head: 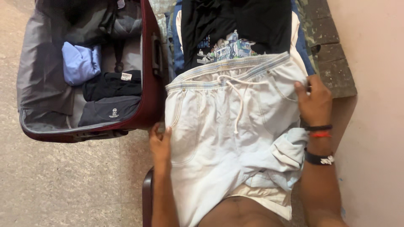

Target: The person folds a black t-shirt and places it on a stack of clothes. They then pick up a pair of white pants, unfold them, and fold them neatly. Finally, they pick up a pair of blue pants, unfold them, and fold them on top of the white pants.

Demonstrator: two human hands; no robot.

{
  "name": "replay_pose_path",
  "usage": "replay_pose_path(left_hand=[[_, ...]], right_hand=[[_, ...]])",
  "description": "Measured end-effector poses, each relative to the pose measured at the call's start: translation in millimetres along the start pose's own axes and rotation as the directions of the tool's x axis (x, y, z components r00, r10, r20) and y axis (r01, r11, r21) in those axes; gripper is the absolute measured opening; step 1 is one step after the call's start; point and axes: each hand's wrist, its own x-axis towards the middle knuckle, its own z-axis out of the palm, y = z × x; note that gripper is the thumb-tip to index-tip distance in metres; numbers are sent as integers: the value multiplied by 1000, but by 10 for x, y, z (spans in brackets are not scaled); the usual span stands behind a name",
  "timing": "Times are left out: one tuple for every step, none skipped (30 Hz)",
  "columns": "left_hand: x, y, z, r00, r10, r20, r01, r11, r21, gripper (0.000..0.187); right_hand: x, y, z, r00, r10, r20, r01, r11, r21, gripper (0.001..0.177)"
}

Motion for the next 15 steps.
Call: replay_pose_path(left_hand=[[32, 93, -50, 997, -40, 71, 43, 998, -55, 64], [65, 171, -81, 973, -136, 187, 168, 972, -167, 61], [111, 237, -105, 927, -212, 309, 297, 918, -262, 60], [135, 276, -136, 862, -266, 432, 427, 839, -336, 59], [145, 300, -166, 846, -243, 475, 430, 838, -336, 55], [132, 309, -189, 827, -220, 517, 432, 837, -335, 52], [127, 328, -180, 805, -196, 559, 436, 836, -334, 48], [124, 362, -170, 807, -146, 572, 392, 857, -335, 44], [74, 388, -193, 807, -103, 581, 352, 874, -335, 41], [15, 430, -215, 804, -60, 591, 312, 889, -335, 39], [-66, 485, -236, 819, 32, 573, 272, 857, -437, 37], [-169, 550, -261, 829, 122, 545, 231, 813, -534, 36], [-235, 651, -293, 835, 207, 510, 191, 760, -622, 34], [-283, 768, -318, 841, 256, 477, 152, 734, -662, 34], [-287, 901, -332, 843, 304, 444, 104, 717, -689, 35]], right_hand=[[-35, -25, -105, 996, 87, 35, -90, 992, 93, 32], [-73, -52, -216, 982, 169, 79, -181, 966, 183, 32], [-98, -90, -317, 985, 135, 108, -161, 940, 302, 31], [-127, -127, -423, 987, 97, 132, -144, 898, 417, 30], [-152, -169, -517, 988, 57, 144, -125, 840, 527, 30], [-190, -214, -603, 985, 59, 161, -143, 798, 585, 30], [-229, -253, -694, 983, 59, 176, -159, 753, 638, 30], [-253, -285, -778, 980, 57, 192, -176, 704, 688, 30], [-278, -307, -857, 984, 49, 170, -154, 709, 688, 29], [-293, -321, -932, 988, 41, 148, -133, 715, 687, 28], [-287, -332, -994, 992, 28, 125, -107, 719, 687, 27], [-291, -335, -1064, 996, 62, 65, -89, 779, 621, 25], [-297, -333, -1118, 996, 91, 20, -86, 811, 579, 27], [-235, -309, -1148, 995, 96, -18, -69, 827, 558, 29], [-170, -259, -1195, 994, 97, -48, -56, 838, 542, 30]])
